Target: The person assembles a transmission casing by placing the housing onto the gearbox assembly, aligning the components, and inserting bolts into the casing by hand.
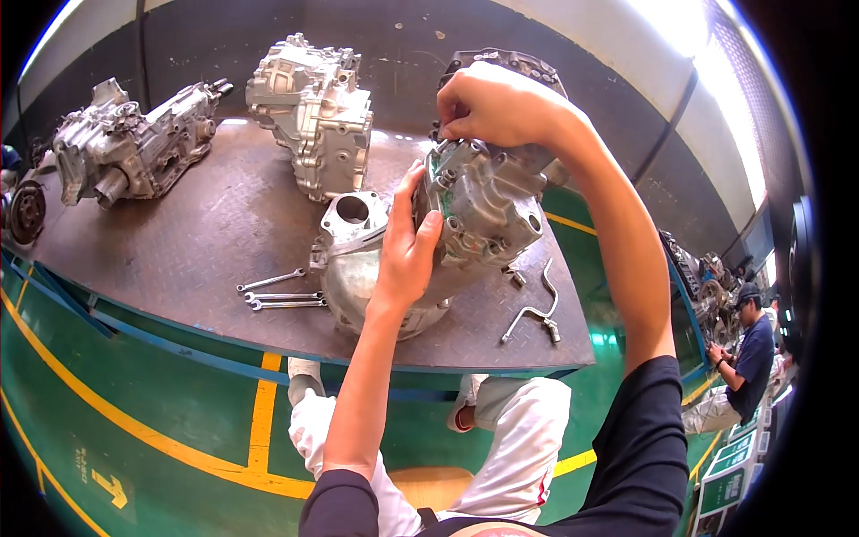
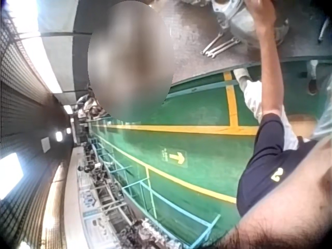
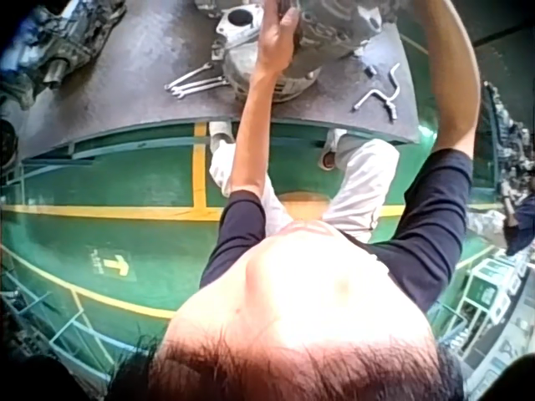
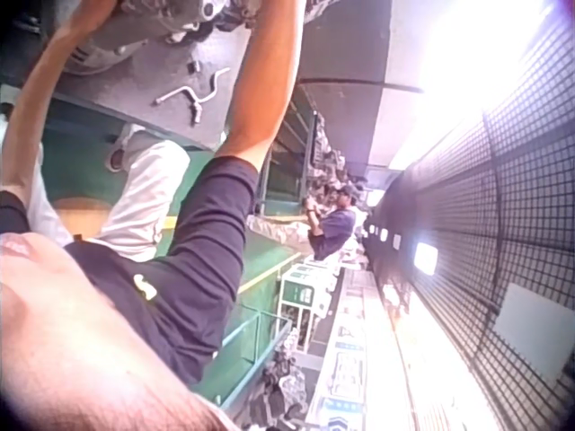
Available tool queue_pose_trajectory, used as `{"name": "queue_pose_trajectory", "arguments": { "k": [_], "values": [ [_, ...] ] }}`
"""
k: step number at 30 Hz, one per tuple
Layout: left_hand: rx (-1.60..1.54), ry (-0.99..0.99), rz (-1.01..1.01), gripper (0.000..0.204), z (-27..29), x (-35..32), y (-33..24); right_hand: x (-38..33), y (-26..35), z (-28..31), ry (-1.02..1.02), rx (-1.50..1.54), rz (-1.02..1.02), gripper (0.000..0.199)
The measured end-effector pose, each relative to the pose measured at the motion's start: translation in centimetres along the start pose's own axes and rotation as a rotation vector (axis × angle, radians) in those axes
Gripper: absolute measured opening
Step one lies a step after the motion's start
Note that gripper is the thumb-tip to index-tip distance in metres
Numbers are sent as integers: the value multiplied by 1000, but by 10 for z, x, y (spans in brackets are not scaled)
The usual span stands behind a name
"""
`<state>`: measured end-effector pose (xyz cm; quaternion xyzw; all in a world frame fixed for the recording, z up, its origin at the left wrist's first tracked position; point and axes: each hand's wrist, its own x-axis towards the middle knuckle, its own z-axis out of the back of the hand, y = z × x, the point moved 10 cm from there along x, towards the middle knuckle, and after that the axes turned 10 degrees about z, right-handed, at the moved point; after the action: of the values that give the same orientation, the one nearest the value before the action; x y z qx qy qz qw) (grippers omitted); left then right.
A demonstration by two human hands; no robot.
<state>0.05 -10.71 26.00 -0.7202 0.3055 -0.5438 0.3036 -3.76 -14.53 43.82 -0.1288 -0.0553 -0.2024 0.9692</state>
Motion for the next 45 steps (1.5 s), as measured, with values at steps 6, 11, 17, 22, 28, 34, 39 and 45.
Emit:
{"name": "queue_pose_trajectory", "arguments": {
  "k": [6,11,17,22,28,34,39,45],
  "values": [
    [-71,0,8,57,-2,0,-2,8,2,-5,65,-46,-7,18],
    [-40,-6,7,54,-2,1,0,18,4,-23,176,-157,-40,16],
    [-49,-14,3,54,-1,-1,-4,16,20,-27,71,-278,-15,20],
    [-87,-9,20,53,0,-2,-3,13,28,-20,27,-282,-37,20],
    [-56,12,18,55,-3,-3,8,16,9,-19,16,-177,-98,20],
    [0,7,34,54,2,-2,1,-59,62,42,-637,-352,204,10],
    [-15,-17,50,56,14,-6,-8,-204,86,21,-1027,-249,265,21],
    [16,0,60,55,2,-9,-8,-317,-62,-172,-607,41,-667,13]
  ]
}}
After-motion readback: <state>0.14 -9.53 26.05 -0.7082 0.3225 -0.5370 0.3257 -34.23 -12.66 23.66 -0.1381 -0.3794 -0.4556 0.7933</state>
